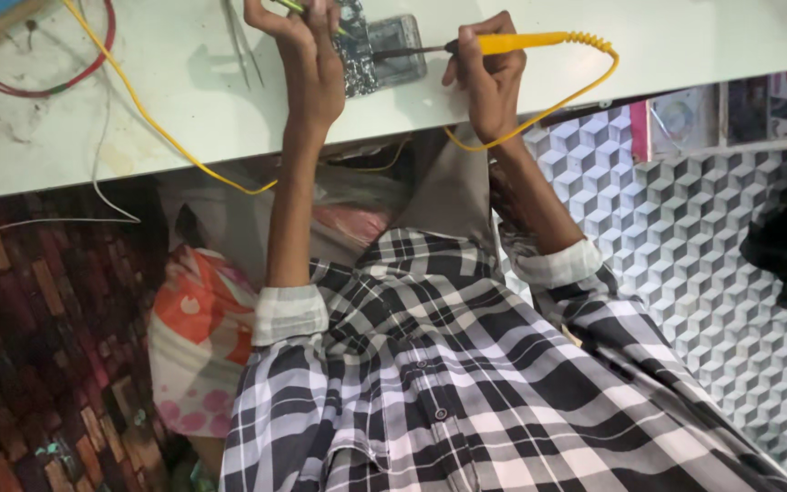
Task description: The person uses a soldering iron and solder wire to solder components on a small circuit board. They hold the board with one hand and apply heat and solder with the other, working on various points across the board.
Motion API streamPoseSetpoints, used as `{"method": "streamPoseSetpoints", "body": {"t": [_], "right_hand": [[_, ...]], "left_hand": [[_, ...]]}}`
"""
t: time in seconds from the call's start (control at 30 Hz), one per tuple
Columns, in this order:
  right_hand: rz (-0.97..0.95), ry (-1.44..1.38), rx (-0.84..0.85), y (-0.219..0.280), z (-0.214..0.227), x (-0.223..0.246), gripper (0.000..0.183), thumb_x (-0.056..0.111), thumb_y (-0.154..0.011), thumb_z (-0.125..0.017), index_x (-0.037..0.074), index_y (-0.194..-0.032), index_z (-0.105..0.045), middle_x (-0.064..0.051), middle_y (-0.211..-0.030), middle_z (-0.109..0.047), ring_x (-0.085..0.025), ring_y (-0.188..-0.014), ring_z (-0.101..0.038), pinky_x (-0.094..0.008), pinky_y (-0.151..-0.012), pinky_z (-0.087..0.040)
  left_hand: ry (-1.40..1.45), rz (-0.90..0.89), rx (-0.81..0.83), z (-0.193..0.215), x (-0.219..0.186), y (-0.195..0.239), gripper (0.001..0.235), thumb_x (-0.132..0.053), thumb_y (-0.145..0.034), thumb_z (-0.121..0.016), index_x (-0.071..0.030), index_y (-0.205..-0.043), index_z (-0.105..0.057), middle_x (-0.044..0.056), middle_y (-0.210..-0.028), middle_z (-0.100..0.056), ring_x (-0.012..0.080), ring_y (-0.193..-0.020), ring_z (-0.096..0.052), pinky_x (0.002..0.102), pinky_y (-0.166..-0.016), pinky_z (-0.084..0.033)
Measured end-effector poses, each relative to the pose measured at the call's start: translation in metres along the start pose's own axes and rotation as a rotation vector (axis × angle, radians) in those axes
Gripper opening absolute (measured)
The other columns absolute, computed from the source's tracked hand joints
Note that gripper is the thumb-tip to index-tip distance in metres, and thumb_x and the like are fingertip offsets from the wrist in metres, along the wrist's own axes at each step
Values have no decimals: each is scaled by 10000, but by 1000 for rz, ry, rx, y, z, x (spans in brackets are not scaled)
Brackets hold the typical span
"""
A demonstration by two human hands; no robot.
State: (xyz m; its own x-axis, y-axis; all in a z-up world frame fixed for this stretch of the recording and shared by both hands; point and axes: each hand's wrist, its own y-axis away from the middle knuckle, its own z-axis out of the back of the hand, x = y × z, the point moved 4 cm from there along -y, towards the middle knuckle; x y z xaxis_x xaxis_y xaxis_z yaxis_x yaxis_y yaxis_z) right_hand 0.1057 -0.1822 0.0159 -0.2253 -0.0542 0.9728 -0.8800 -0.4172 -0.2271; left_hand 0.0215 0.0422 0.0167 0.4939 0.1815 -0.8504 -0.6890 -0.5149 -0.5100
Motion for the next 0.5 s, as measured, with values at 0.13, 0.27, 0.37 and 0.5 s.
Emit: {"method": "streamPoseSetpoints", "body": {"t": [0.13,0.27,0.37,0.5], "right_hand": [[33,-45,14,8,2,3,227,232,-1153,-624,15,-1142,-556,-52,-796,-626,-114,-677,-611,-249,-631,-439],[30,-3,22,5,0,6,220,241,-1153,-611,28,-1150,-559,-49,-769,-656,-87,-668,-596,-227,-631,-429],[58,-12,30,7,-2,7,211,237,-1157,-605,30,-1159,-560,-51,-765,-656,-85,-659,-586,-225,-623,-414],[65,-27,13,5,-2,5,215,233,-1159,-604,21,-1153,-570,-63,-758,-642,-102,-634,-569,-242,-600,-404]], "left_hand": [[25,30,37,-2,5,7,260,-186,-1219,-401,-158,-1322,-164,55,-995,-492,155,-837,-498,324,-786,-469],[-16,20,82,1,9,8,265,-216,-1204,-365,-121,-1333,-154,54,-997,-485,164,-890,-488,347,-858,-480],[-143,-14,114,4,15,12,155,-224,-1232,-337,-96,-1242,-250,50,-963,-493,173,-872,-511,345,-899,-481],[-228,19,121,9,30,17,201,-186,-1219,-364,-41,-1085,-399,88,-978,-501,239,-853,-525,378,-872,-469]]}}
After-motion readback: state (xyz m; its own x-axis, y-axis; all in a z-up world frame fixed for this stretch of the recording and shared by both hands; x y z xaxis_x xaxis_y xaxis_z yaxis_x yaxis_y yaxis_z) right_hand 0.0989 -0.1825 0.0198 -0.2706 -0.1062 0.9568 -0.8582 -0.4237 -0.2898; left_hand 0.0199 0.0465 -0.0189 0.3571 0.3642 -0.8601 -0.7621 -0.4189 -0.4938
